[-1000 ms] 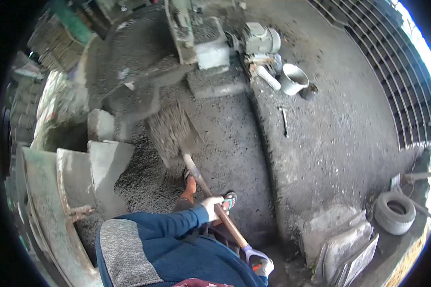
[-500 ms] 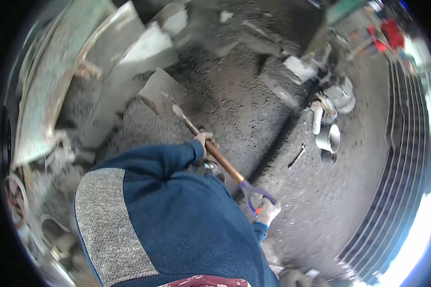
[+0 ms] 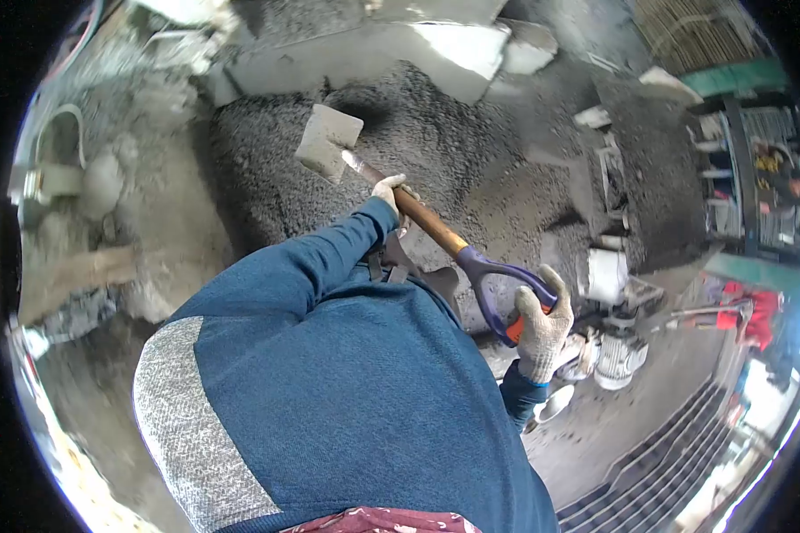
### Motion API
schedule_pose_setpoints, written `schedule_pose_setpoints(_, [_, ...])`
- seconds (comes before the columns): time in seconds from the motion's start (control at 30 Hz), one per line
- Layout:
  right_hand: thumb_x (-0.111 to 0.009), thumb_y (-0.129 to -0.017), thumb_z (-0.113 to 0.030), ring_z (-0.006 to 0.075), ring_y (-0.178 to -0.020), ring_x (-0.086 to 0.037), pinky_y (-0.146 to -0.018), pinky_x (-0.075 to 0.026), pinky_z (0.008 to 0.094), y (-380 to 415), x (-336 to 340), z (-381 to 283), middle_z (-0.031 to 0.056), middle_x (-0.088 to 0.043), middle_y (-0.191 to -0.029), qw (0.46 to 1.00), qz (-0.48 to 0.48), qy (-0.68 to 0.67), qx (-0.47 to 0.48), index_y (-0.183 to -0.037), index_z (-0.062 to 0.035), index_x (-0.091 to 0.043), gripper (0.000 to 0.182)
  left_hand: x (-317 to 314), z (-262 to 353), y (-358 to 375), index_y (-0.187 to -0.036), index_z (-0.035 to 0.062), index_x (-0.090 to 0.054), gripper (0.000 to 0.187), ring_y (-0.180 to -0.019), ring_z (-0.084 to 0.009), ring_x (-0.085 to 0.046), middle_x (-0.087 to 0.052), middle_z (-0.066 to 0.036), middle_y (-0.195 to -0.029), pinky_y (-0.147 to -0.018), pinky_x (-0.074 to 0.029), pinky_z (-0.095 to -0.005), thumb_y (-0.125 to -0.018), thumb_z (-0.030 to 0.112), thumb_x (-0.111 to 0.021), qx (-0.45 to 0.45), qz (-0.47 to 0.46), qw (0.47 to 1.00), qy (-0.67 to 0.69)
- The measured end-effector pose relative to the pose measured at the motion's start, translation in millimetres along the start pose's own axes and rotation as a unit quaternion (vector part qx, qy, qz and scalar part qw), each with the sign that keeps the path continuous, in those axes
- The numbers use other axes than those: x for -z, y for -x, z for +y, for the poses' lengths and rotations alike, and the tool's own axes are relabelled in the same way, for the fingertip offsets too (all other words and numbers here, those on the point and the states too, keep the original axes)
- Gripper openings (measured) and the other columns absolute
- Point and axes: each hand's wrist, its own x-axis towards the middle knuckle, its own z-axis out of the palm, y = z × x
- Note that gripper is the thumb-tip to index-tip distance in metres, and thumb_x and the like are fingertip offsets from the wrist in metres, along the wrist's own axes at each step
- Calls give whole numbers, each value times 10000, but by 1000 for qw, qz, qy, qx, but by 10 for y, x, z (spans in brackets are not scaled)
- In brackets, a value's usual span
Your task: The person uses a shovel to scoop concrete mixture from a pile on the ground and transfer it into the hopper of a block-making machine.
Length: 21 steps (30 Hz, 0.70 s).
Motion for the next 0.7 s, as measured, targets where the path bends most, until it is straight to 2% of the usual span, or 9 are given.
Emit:
schedule_pose_setpoints(0.13, [-556,-992,-488,147,-620,-594,-556,-510,260,-91,-3,231,59,-638,-839,965,-100,-242,-13,-1295,-6,-545,569,469,68,-29,-733,73,-527,214,-591,-346,-594,-568,-133,-669,-657,-546,-554,-860,204,-639,-27,-13,999,-40])
schedule_pose_setpoints(0.23, [-621,-917,-163,194,-827,-637,-744,-526,309,-585,-33,801,106,-638,-932,956,-219,-171,-95,-1165,9,-621,303,604,-12,251,-737,67,-552,218,-606,-331,-610,-610,-123,-685,-658,-540,-538,-846,236,-639,37,20,995,-85])
schedule_pose_setpoints(0.3, [-611,-929,-179,202,-827,-637,-710,-515,311,-822,-391,1018,118,-636,-922,934,-345,4,91,-1162,-11,-612,287,589,-114,664,-724,79,-574,212,-601,-320,-621,-623,-136,-672,-635,-543,-495,-835,240,-656,70,23,987,-143])
schedule_pose_setpoints(0.33, [-609,-949,-211,205,-817,-637,-677,-508,314,-899,-606,1166,121,-636,-911,840,-373,151,363,-1185,-24,-602,301,776,-161,415,-875,94,-578,218,-690,-322,-627,-652,-138,-829,-638,-506,-524,-821,273,-690,67,-16,978,-199])
schedule_pose_setpoints(0.43, [-592,-984,-384,237,-849,-650,-709,-529,365,-1140,-1302,1946,104,-667,-954,729,-527,-235,-370,-1145,-85,-621,341,797,-344,846,-860,57,-646,200,-666,-328,-629,-654,-156,-797,-627,-514,-520,-830,250,-688,19,-86,955,-282])
schedule_pose_setpoints(0.5, [-601,-973,-438,243,-880,-653,-803,-542,396,-624,-1618,1526,71,-679,-976,798,-399,-226,-391,-1027,-126,-640,320,856,-448,933,-859,54,-673,174,-677,-306,-635,-665,-148,-779,-675,-520,-477,-859,227,-658,108,-183,952,-220])
schedule_pose_setpoints(0.53, [-599,-975,-372,236,-912,-664,-802,-549,419,-841,-1910,2142,78,-693,-993,739,-414,-288,-447,-1042,-91,-657,295,892,-465,1134,-869,56,-676,181,-695,-297,-640,-673,-147,-788,-699,-517,-470,-870,236,-654,120,-203,934,-268])
schedule_pose_setpoints(0.57, [-593,-968,-331,233,-928,-664,-818,-549,421,-796,-1948,2155,82,-696,-1002,812,-448,-218,-304,-1037,-76,-659,272,794,-516,1505,-899,55,-679,215,-743,-291,-648,-684,-151,-835,-727,-511,-451,-873,268,-662,87,-180,926,-322])
schedule_pose_setpoints(0.7, [-597,-896,-203,233,-735,-653,-757,-555,368,-887,-2089,2407,79,-671,-836,760,-431,-315,-370,-923,-79,-636,132,1213,-251,2382,-1168,51,-643,340,-994,-290,-649,-684,-148,-1047,-912,-495,-392,-895,254,-647,-272,-278,803,-451])
